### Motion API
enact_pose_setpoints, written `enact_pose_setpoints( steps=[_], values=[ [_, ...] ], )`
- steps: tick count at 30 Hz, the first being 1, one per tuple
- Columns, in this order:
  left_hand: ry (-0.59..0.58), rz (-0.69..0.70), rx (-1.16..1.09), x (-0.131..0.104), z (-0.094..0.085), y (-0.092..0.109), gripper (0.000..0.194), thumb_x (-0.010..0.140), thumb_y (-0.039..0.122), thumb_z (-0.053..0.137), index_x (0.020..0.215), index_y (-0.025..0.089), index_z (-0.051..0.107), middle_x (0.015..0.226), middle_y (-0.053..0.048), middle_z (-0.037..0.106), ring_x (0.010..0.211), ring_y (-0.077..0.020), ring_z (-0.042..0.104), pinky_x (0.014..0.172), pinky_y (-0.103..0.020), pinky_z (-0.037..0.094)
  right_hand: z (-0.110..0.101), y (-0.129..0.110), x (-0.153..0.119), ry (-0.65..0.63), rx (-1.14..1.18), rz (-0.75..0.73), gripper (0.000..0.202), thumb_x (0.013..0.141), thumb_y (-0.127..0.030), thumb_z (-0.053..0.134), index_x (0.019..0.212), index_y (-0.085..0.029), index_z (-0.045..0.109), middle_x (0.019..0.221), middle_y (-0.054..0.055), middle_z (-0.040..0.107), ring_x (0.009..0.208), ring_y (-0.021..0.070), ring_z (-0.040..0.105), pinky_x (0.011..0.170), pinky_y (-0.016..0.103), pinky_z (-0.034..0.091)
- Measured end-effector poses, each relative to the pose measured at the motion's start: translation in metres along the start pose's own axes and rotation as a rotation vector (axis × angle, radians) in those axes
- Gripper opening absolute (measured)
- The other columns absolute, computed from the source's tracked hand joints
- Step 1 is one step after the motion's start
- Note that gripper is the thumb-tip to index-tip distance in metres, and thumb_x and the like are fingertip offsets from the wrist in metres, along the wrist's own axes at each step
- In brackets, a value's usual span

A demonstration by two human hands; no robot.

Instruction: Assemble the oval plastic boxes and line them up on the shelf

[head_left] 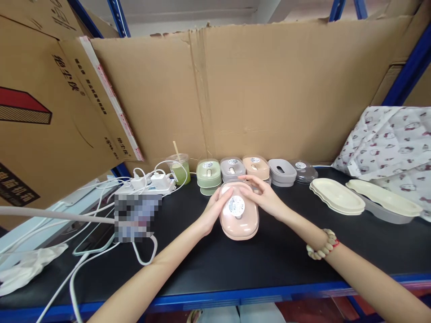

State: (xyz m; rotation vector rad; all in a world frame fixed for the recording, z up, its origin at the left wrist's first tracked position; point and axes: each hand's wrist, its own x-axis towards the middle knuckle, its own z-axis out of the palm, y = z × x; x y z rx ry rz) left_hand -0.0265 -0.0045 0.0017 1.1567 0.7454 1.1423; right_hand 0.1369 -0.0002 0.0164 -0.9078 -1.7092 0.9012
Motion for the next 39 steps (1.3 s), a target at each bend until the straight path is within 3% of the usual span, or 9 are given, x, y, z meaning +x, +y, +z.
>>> enact_pose_setpoints(
  steps=[4,6,9,13,15,21,25,31,39],
  values=[
    [0.042,-0.055,0.055,-0.001,-0.001,0.002,0.053,0.064,0.047,0.072,0.105,0.015,0.061,0.108,-0.009,0.063,0.106,-0.0229,0.055,0.088,-0.03,0.043,-0.003,0.0,-0.003,-0.178,-0.044,0.097,0.069,0.065,-0.04,0.071,0.123,-0.021,0.04,0.124,0.011,0.051,0.11,0.0221,0.054,0.092,0.039,0.048],
    [0.077,-0.107,0.064,-0.002,-0.001,0.003,0.048,0.068,0.046,0.07,0.103,0.015,0.061,0.107,-0.008,0.064,0.103,-0.0218,0.056,0.086,-0.029,0.044,-0.004,0.001,-0.005,-0.195,-0.119,0.118,0.08,0.064,-0.042,0.073,0.13,-0.021,0.034,0.129,0.013,0.045,0.117,0.0243,0.049,0.098,0.043,0.043],
    [0.108,-0.207,0.061,-0.001,-0.002,0.003,0.037,0.077,0.041,0.062,0.105,0.018,0.061,0.11,-0.006,0.063,0.101,-0.0192,0.058,0.082,-0.027,0.044,-0.005,0.003,-0.006,-0.183,-0.287,0.037,0.093,0.06,-0.045,0.074,0.137,-0.02,0.029,0.14,0.015,0.03,0.131,0.028,0.032,0.106,0.048,0.031],
    [0.106,-0.306,0.064,0.0,-0.002,0.002,0.033,0.082,0.042,0.055,0.106,0.021,0.062,0.105,-0.004,0.066,0.094,-0.0186,0.06,0.073,-0.026,0.044,-0.005,0.005,-0.008,-0.418,-0.448,0.015,0.111,0.052,-0.043,0.078,0.144,-0.02,0.021,0.148,0.016,0.007,0.138,0.0315,0.01,0.11,0.05,0.02],
    [0.097,-0.359,0.056,0.001,-0.003,0.003,0.035,0.084,0.047,0.048,0.103,0.021,0.063,0.099,-0.004,0.068,0.09,-0.0195,0.061,0.069,-0.026,0.044,-0.003,0.007,-0.009,-0.463,-0.473,0.028,0.108,0.053,-0.043,0.077,0.144,-0.021,0.023,0.147,0.015,0.009,0.138,0.0315,0.01,0.109,0.052,0.019],
    [0.076,-0.528,0.046,0.002,0.0,0.01,0.06,0.088,0.058,0.025,0.1,0.014,0.064,0.083,-0.008,0.069,0.084,-0.0218,0.062,0.063,-0.027,0.042,-0.001,0.009,-0.01,-0.41,-0.459,-0.076,0.088,0.06,-0.04,0.073,0.139,-0.026,0.036,0.146,0.012,0.013,0.136,0.0297,0.019,0.108,0.051,0.022],
    [0.069,-0.523,0.038,0.004,-0.002,0.008,0.059,0.087,0.058,0.027,0.106,0.014,0.062,0.088,-0.009,0.069,0.084,-0.0215,0.062,0.066,-0.027,0.043,0.0,0.006,-0.011,-0.476,-0.477,-0.045,0.089,0.058,-0.039,0.073,0.138,-0.025,0.035,0.145,0.011,0.015,0.137,0.0288,0.013,0.109,0.05,0.021],
    [0.083,-0.495,0.037,0.005,-0.005,0.002,0.05,0.088,0.053,0.038,0.118,0.019,0.057,0.11,-0.006,0.064,0.097,-0.0192,0.059,0.068,-0.024,0.044,-0.001,0.008,-0.009,-0.524,-0.433,0.079,0.098,0.057,-0.039,0.073,0.142,-0.024,0.026,0.147,0.01,0.002,0.139,0.0262,0.006,0.112,0.045,0.015],
    [0.08,-0.51,0.039,0.004,-0.001,0.004,0.052,0.087,0.056,0.038,0.119,0.019,0.057,0.112,-0.006,0.064,0.098,-0.019,0.06,0.067,-0.023,0.045,-0.004,0.008,-0.007,-0.568,-0.411,0.042,0.102,0.056,-0.039,0.073,0.142,-0.023,0.022,0.145,0.01,-0.002,0.139,0.025,0.0,0.112,0.044,0.012]
  ],
)
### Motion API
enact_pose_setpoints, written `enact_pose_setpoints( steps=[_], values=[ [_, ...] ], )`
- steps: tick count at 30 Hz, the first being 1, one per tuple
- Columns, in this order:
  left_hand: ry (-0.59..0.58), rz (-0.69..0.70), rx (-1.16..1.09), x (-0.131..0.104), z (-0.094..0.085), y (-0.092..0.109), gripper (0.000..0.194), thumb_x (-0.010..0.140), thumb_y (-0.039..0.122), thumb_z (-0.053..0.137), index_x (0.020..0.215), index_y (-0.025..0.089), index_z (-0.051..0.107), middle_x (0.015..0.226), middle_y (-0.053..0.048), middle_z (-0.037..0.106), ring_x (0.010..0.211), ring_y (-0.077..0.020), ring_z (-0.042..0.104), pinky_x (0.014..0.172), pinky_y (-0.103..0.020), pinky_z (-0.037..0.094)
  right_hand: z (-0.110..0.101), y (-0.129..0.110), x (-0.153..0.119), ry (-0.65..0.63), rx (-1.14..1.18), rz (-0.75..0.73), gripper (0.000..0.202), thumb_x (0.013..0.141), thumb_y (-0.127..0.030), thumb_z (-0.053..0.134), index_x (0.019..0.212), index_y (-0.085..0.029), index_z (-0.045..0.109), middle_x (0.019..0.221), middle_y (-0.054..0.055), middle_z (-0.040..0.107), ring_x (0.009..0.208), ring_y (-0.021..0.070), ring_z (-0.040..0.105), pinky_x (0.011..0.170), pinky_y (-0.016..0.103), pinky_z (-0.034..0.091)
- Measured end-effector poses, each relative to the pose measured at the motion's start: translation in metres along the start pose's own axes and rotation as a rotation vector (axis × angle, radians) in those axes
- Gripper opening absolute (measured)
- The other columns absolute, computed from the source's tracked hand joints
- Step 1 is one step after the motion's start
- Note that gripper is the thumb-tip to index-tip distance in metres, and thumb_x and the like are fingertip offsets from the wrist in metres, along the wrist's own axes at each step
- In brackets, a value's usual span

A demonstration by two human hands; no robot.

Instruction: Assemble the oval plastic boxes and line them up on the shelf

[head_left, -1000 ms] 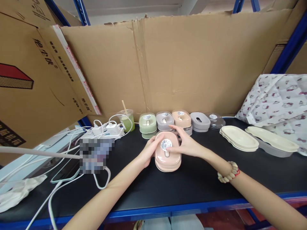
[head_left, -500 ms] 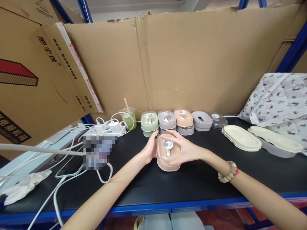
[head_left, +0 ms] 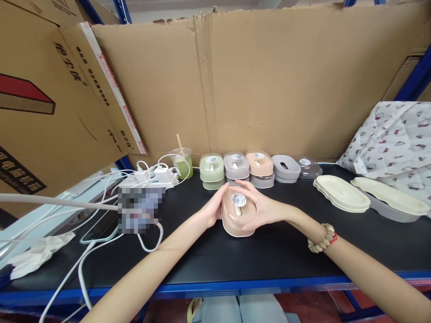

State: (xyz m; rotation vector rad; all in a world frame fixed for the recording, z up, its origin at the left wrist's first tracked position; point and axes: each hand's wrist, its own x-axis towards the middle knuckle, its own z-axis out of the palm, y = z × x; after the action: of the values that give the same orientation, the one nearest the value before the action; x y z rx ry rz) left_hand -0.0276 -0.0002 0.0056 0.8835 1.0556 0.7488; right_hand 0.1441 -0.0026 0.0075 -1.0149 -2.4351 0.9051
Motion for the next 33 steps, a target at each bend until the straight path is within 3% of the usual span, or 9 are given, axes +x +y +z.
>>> enact_pose_setpoints(
  steps=[6,13,17,19,21,23,25,29,33],
  values=[
    [-0.026,0.042,-0.006,0.001,-0.001,-0.002,0.054,0.088,0.057,0.032,0.117,0.019,0.058,0.112,-0.006,0.064,0.101,-0.0203,0.06,0.073,-0.026,0.046,-0.001,-0.005,-0.002,0.029,-0.117,0.001,0.104,0.052,-0.037,0.077,0.141,-0.024,0.026,0.144,0.01,0.006,0.138,0.0284,0.003,0.112,0.046,0.016],
    [-0.035,0.095,-0.001,0.002,-0.003,-0.007,0.046,0.085,0.054,0.045,0.112,0.02,0.061,0.105,-0.006,0.067,0.099,-0.022,0.061,0.086,-0.033,0.045,0.001,0.0,0.0,-0.005,0.01,0.073,0.104,0.053,-0.04,0.075,0.139,-0.024,0.021,0.145,0.009,0.002,0.138,0.0268,0.006,0.113,0.044,0.015],
    [-0.005,0.129,-0.122,0.001,-0.001,-0.004,0.042,0.087,0.047,0.044,0.107,0.015,0.063,0.107,-0.008,0.066,0.102,-0.0209,0.06,0.089,-0.03,0.045,0.002,0.004,0.005,0.177,0.261,0.127,0.092,0.064,-0.052,0.066,0.133,-0.017,0.017,0.142,0.016,0.019,0.132,0.0247,0.029,0.108,0.041,0.03],
    [0.031,0.226,-0.181,0.0,0.0,-0.003,0.042,0.087,0.045,0.044,0.107,0.014,0.062,0.11,-0.009,0.065,0.104,-0.0213,0.059,0.091,-0.03,0.044,0.003,0.001,0.006,0.259,0.399,0.198,0.085,0.07,-0.056,0.059,0.132,-0.016,0.017,0.139,0.017,0.029,0.123,0.0232,0.042,0.098,0.038,0.042],
    [0.118,0.379,-0.204,0.0,0.001,-0.003,0.042,0.086,0.045,0.047,0.11,0.013,0.06,0.115,-0.009,0.062,0.11,-0.0224,0.056,0.093,-0.032,0.043,0.003,-0.005,0.005,0.192,0.488,0.245,0.08,0.071,-0.058,0.058,0.13,-0.016,0.025,0.127,0.017,0.046,0.108,0.0231,0.055,0.079,0.034,0.053],
    [0.205,0.511,-0.21,0.0,0.001,-0.002,0.045,0.084,0.045,0.05,0.113,0.013,0.057,0.119,-0.01,0.06,0.114,-0.0233,0.052,0.096,-0.033,0.041,0.004,-0.013,0.004,0.071,0.556,0.263,0.075,0.069,-0.056,0.061,0.125,-0.015,0.032,0.105,0.014,0.06,0.084,0.0212,0.064,0.058,0.028,0.054],
    [0.193,0.572,-0.216,-0.001,0.001,0.001,0.047,0.082,0.049,0.049,0.113,0.013,0.056,0.115,-0.01,0.061,0.113,-0.0241,0.052,0.094,-0.033,0.041,0.003,-0.02,0.004,0.049,0.617,0.257,0.075,0.066,-0.051,0.067,0.123,-0.015,0.034,0.085,0.009,0.065,0.064,0.0173,0.065,0.048,0.023,0.051],
    [0.076,0.538,-0.217,-0.006,0.003,0.007,0.052,0.082,0.055,0.038,0.11,0.014,0.052,0.095,-0.009,0.064,0.089,-0.0216,0.061,0.074,-0.031,0.048,-0.013,-0.018,0.004,0.362,0.693,0.173,0.07,0.061,-0.054,0.067,0.112,-0.014,0.042,0.065,0.003,0.062,0.044,0.013,0.057,0.035,0.017,0.038],
    [0.153,0.565,-0.082,-0.007,0.0,0.009,0.038,0.08,0.042,0.037,0.106,0.016,0.047,0.083,-0.004,0.058,0.069,-0.0156,0.058,0.061,-0.027,0.046,-0.05,-0.002,-0.004,0.865,0.662,0.085,0.05,0.062,-0.055,0.063,0.091,-0.016,0.051,0.056,-0.002,0.052,0.035,0.0049,0.04,0.031,0.016,0.024]
  ],
)
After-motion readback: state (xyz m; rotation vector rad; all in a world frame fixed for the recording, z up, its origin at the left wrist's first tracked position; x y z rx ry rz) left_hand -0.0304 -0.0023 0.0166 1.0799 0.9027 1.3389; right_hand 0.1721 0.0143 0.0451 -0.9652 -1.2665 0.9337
